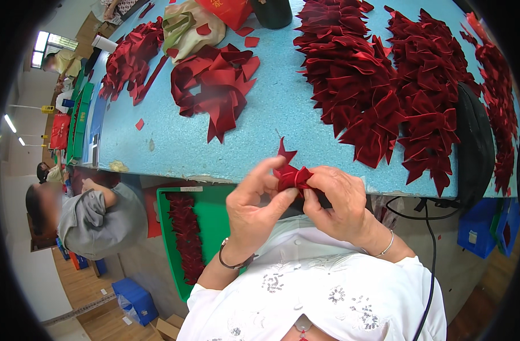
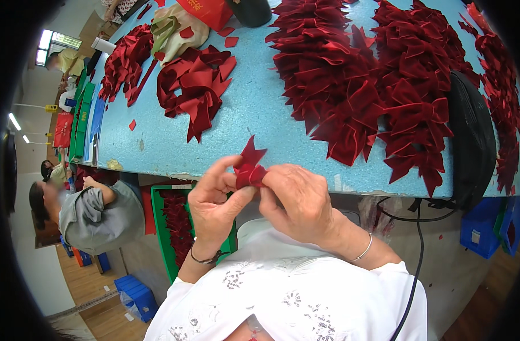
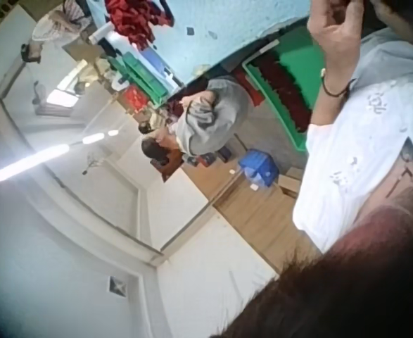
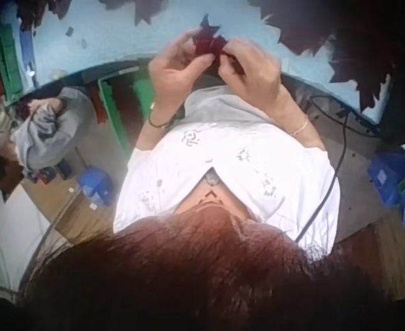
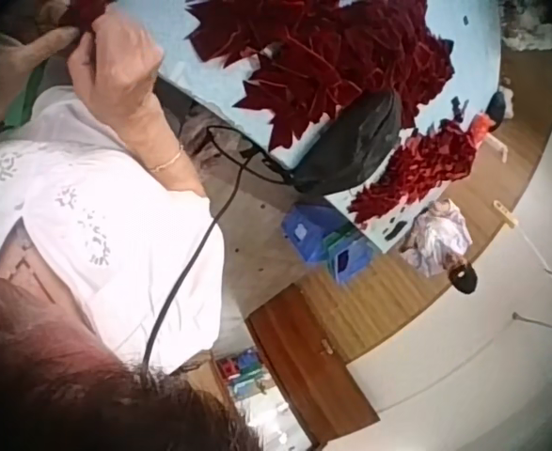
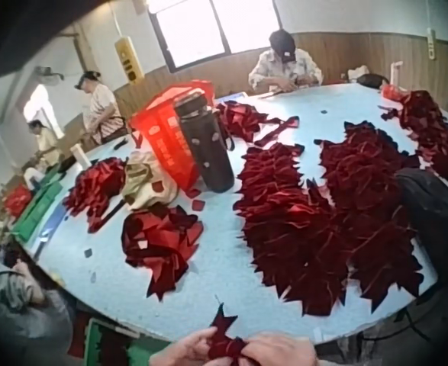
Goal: Folding and assembling red fabric pieces into bow shapes at a workbench.
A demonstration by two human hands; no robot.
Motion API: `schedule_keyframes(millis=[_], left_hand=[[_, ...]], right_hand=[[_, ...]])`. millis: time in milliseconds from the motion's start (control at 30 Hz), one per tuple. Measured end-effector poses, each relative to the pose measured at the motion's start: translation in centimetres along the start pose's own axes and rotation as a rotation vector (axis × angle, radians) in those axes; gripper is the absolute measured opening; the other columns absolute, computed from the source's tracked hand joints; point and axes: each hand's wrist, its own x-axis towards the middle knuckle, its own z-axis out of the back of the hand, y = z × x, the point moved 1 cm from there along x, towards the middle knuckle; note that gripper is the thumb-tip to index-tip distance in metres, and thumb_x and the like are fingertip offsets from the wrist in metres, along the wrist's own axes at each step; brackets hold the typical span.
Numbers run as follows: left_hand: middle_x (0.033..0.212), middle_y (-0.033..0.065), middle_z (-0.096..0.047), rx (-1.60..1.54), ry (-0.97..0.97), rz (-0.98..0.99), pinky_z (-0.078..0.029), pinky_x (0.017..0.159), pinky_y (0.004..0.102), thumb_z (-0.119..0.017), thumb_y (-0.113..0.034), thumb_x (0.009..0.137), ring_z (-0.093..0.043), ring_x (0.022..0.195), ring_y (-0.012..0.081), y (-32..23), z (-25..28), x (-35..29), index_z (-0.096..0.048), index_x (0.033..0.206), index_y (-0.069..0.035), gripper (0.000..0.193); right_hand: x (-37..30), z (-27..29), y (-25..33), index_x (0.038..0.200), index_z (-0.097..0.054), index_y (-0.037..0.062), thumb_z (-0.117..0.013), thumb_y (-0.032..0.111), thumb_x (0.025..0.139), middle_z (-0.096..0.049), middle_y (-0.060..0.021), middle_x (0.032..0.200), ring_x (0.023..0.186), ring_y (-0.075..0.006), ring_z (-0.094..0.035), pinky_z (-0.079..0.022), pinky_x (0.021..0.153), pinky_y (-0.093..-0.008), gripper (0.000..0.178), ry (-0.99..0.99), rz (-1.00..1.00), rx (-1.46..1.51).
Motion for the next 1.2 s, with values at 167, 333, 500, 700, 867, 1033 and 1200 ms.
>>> schedule_keyframes(millis=[167,333,500,700,867,1033,1200], left_hand=[[0.086,0.0061,-0.066,0.111,0.084,0.012,-0.046,0.063,0.0188,-0.069,0.003,0.077,-0.057,0.069,0.0070,0.0,0.1,-0.2,-0.063,0.106,0.003,0.029],[0.077,0.0036,-0.066,0.032,-0.020,0.077,-0.043,0.055,0.0163,-0.068,0.002,0.078,-0.055,0.062,0.0047,-0.3,-0.4,-0.5,-0.067,0.098,0.003,0.020],[0.076,0.0030,-0.066,0.068,-0.052,0.153,-0.042,0.055,0.0159,-0.068,0.001,0.079,-0.055,0.061,0.0047,-0.4,-0.4,-0.6,-0.067,0.096,0.003,0.017],[0.079,0.0039,-0.066,0.136,-0.087,-0.012,-0.047,0.060,0.0202,-0.070,-0.002,0.079,-0.059,0.070,0.0072,1.0,0.0,-0.7,-0.068,0.095,0.001,0.017],[0.074,0.0036,-0.064,0.418,-0.059,-0.305,-0.041,0.053,0.0188,-0.068,0.003,0.078,-0.053,0.060,0.0060,0.8,-0.5,-0.5,-0.068,0.091,0.004,0.013],[0.070,0.0026,-0.063,0.409,-0.045,-0.303,-0.039,0.051,0.0185,-0.068,0.001,0.079,-0.051,0.058,0.0057,0.6,-0.7,-0.5,-0.068,0.090,0.004,0.011],[0.068,0.0023,-0.062,0.057,-0.067,0.181,-0.036,0.048,0.0180,-0.067,-0.001,0.080,-0.049,0.055,0.0048,0.1,-0.5,-0.6,-0.068,0.090,0.003,0.011]], right_hand=[[-0.5,-0.1,0.0,0.092,-0.052,-0.0017,-0.062,-0.008,0.070,-0.062,-0.0147,0.086,0.065,-0.0256,-0.061,-0.049,0.055,-0.0301,0.025,-0.047,0.108,-0.094],[-0.8,-0.2,0.7,0.093,-0.053,-0.0021,-0.061,-0.006,0.073,-0.062,-0.0146,0.087,0.065,-0.0237,-0.061,-0.048,0.054,-0.0281,0.022,-0.103,0.044,-0.163],[-0.9,0.0,1.0,0.092,-0.054,-0.0023,-0.061,-0.004,0.075,-0.063,-0.0136,0.086,0.064,-0.0208,-0.061,-0.046,0.054,-0.0266,0.019,-0.097,-0.126,-0.111],[0.3,0.6,0.4,0.086,-0.056,-0.0026,-0.061,-0.004,0.074,-0.064,-0.0116,0.082,0.063,-0.0183,-0.061,-0.047,0.055,-0.0269,0.014,0.047,-0.400,0.112],[0.7,1.3,-0.2,0.084,-0.058,-0.0030,-0.060,-0.006,0.071,-0.064,-0.0107,0.080,0.064,-0.0195,-0.062,-0.049,0.055,-0.0272,0.013,0.143,-0.478,0.178],[0.1,0.4,-1.0,0.087,-0.057,-0.0038,-0.062,-0.005,0.071,-0.063,-0.0112,0.079,0.064,-0.0219,-0.062,-0.050,0.055,-0.0273,0.017,0.041,-0.004,-0.138],[-0.6,-0.6,-0.8,0.085,-0.055,-0.0025,-0.062,-0.005,0.071,-0.062,-0.0109,0.077,0.060,-0.0228,-0.059,-0.048,0.049,-0.0298,0.016,-0.195,0.161,-0.230]])
